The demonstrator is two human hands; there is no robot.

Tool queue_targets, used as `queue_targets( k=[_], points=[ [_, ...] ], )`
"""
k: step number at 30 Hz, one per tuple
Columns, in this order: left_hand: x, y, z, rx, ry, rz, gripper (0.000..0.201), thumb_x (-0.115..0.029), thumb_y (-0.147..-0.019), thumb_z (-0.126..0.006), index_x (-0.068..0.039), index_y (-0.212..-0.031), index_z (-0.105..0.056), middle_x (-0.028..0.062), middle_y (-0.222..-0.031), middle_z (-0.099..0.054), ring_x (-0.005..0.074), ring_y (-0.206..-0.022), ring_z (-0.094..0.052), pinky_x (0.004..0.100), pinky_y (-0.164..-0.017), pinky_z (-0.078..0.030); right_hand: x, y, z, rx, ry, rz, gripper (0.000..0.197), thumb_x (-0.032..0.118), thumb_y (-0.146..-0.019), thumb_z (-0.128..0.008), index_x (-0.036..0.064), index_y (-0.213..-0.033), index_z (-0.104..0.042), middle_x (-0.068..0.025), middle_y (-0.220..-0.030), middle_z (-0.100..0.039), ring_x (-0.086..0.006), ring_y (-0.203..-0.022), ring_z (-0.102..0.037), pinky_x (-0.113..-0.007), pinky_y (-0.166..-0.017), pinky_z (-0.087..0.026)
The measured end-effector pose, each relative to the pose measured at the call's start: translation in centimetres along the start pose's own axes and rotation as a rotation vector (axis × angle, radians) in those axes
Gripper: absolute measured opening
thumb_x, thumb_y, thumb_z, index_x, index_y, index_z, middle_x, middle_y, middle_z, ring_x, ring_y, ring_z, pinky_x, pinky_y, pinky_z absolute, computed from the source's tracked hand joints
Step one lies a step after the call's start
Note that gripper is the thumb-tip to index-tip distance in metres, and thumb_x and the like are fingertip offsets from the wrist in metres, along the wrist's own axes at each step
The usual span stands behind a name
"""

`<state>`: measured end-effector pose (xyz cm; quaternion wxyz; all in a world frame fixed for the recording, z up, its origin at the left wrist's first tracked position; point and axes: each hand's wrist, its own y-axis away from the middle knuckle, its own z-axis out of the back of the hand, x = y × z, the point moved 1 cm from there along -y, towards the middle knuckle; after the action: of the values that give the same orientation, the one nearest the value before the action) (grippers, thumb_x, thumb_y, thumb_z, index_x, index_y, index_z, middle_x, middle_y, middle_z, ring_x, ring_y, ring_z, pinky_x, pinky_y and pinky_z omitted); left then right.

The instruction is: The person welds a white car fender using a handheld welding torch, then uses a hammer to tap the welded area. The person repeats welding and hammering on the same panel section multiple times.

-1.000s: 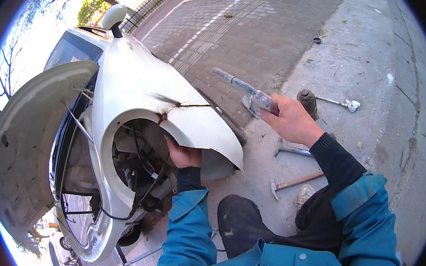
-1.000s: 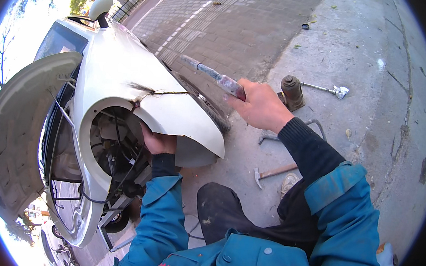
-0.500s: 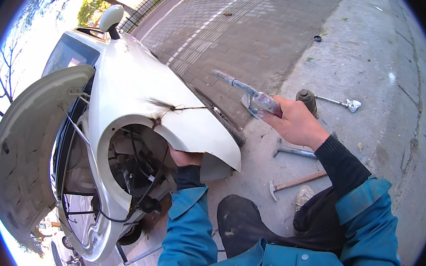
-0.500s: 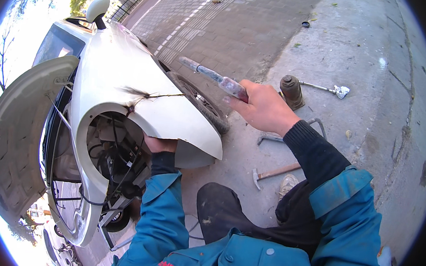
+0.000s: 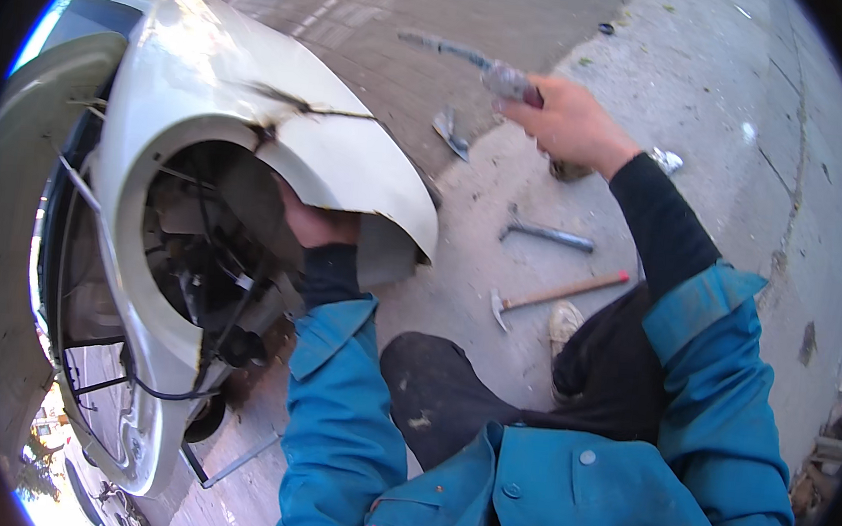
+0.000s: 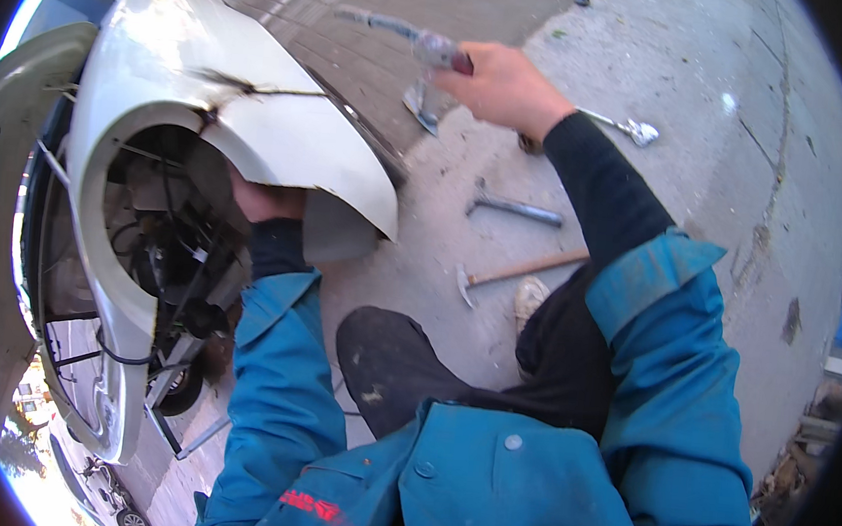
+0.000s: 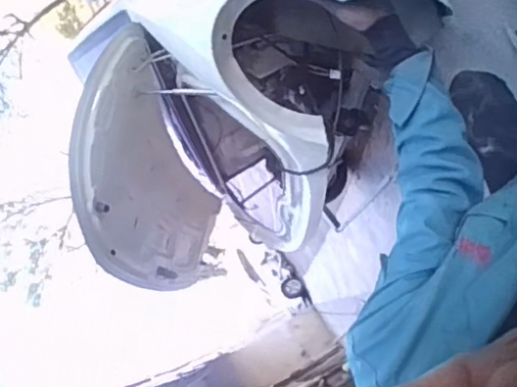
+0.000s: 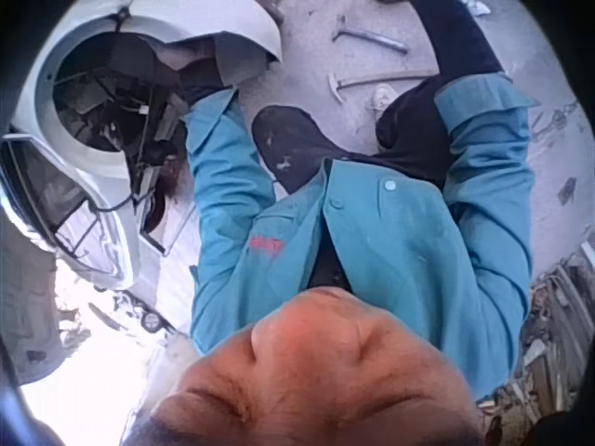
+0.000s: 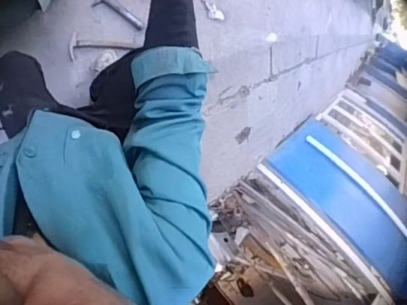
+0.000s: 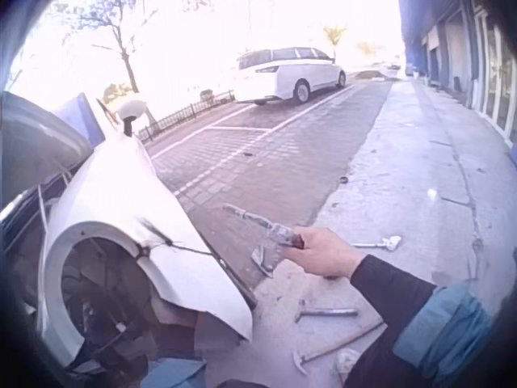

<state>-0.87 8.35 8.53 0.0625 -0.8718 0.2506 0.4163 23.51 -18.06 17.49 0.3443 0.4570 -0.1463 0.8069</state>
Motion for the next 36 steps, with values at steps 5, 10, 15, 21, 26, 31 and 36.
queue_targets(
  k=[5, 10, 15, 21, 26, 31, 36],
  points=[
    [5.0, 5.2, 4.6, -0.388, -0.026, -0.059, 0.066, -0.056, -0.116, -0.046, 0.003, -0.142, -0.061, 0.0234, -0.144, -0.066, 0.0383, -0.131, -0.064, 0.0509, -0.116, -0.05, -1.7, 1.0, 3.9, -0.218, 0.161, 0.021, 0.043, 0.046, -0.106, -0.072, 0.0037, -0.112, -0.075, -0.0046, -0.079, -0.067, -0.018, -0.07, -0.063, -0.033, -0.069, -0.053],
    [22.7, 17.8, 10.1, -0.123, -0.738, 0.444, 0.039, -0.03, -0.111, -0.055, 0.002, -0.099, -0.074, 0.0159, -0.092, -0.078, 0.0236, -0.07, -0.073, 0.0409, -0.068, -0.061, -2.9, 4.3, 6.0, -0.264, 0.149, -0.009, 0.041, 0.047, -0.109, -0.07, 0.006, -0.109, -0.074, 0.0016, -0.075, -0.058, -0.0077, -0.067, -0.056, -0.027, -0.061, -0.048],
    [38.8, 20.2, 12.7, 0.136, -0.724, 1.278, 0.062, -0.027, -0.114, -0.056, -0.016, -0.169, -0.03, 0.0201, -0.123, -0.072, 0.0363, -0.089, -0.08, 0.053, -0.075, -0.067, -2.4, 7.5, 6.8, -0.271, 0.269, 0.182, 0.038, 0.041, -0.108, -0.071, 0.0029, -0.111, -0.072, 0.0001, -0.077, -0.06, -0.0084, -0.067, -0.056, -0.029, -0.061, -0.048],
    [43.3, 20.4, 14.9, 0.323, -0.957, 1.39, 0.075, -0.053, -0.116, -0.045, -0.043, -0.176, -0.001, 0.0288, -0.134, -0.072, 0.0434, -0.097, -0.08, 0.0592, -0.073, -0.066, -1.4, 11.8, 7.1, -0.262, 0.131, 0.013, 0.027, 0.017, -0.104, -0.075, 0.0017, -0.126, -0.074, -0.0002, -0.077, -0.057, -0.0094, -0.071, -0.051, -0.03, -0.065, -0.045],
    [46.1, 19.7, 15.2, 0.5, -1.138, 1.277, 0.062, -0.05, -0.114, -0.048, -0.031, -0.171, -0.032, 0.0231, -0.124, -0.076, 0.0369, -0.09, -0.079, 0.0528, -0.067, -0.064, -2.7, 12.2, 7.1, -0.274, 0.089, -0.044, 0.021, 0.019, -0.107, -0.074, 0.001, -0.118, -0.071, 0.0003, -0.076, -0.059, -0.008, -0.066, -0.055, -0.029, -0.06, -0.046],
    [47.3, 19.5, 16.3, 0.423, -1.522, 0.932, 0.051, -0.05, -0.11, -0.057, -0.016, -0.147, -0.062, 0.0227, -0.114, -0.078, 0.0373, -0.089, -0.079, 0.0495, -0.079, -0.064, -3.2, 11.8, 7.3, -0.222, 0.109, -0.044, 0.029, 0.016, -0.11, -0.067, -0.0016, -0.134, -0.068, 0.0007, -0.084, -0.06, -0.0072, -0.07, -0.057, -0.026, -0.062, -0.049],
    [43.1, 17.4, 17.5, 0.011, -1.533, 0.937, 0.054, -0.045, -0.101, -0.071, -0.008, -0.14, -0.065, 0.0276, -0.144, -0.067, 0.0434, -0.135, -0.065, 0.0524, -0.111, -0.054, -2.5, 11.0, 6.7, -0.227, 0.062, -0.002, 0.023, 0.017, -0.108, -0.071, 0.0003, -0.123, -0.072, 0.0002, -0.079, -0.062, -0.0079, -0.066, -0.058, -0.027, -0.061, -0.049]
  ],
)
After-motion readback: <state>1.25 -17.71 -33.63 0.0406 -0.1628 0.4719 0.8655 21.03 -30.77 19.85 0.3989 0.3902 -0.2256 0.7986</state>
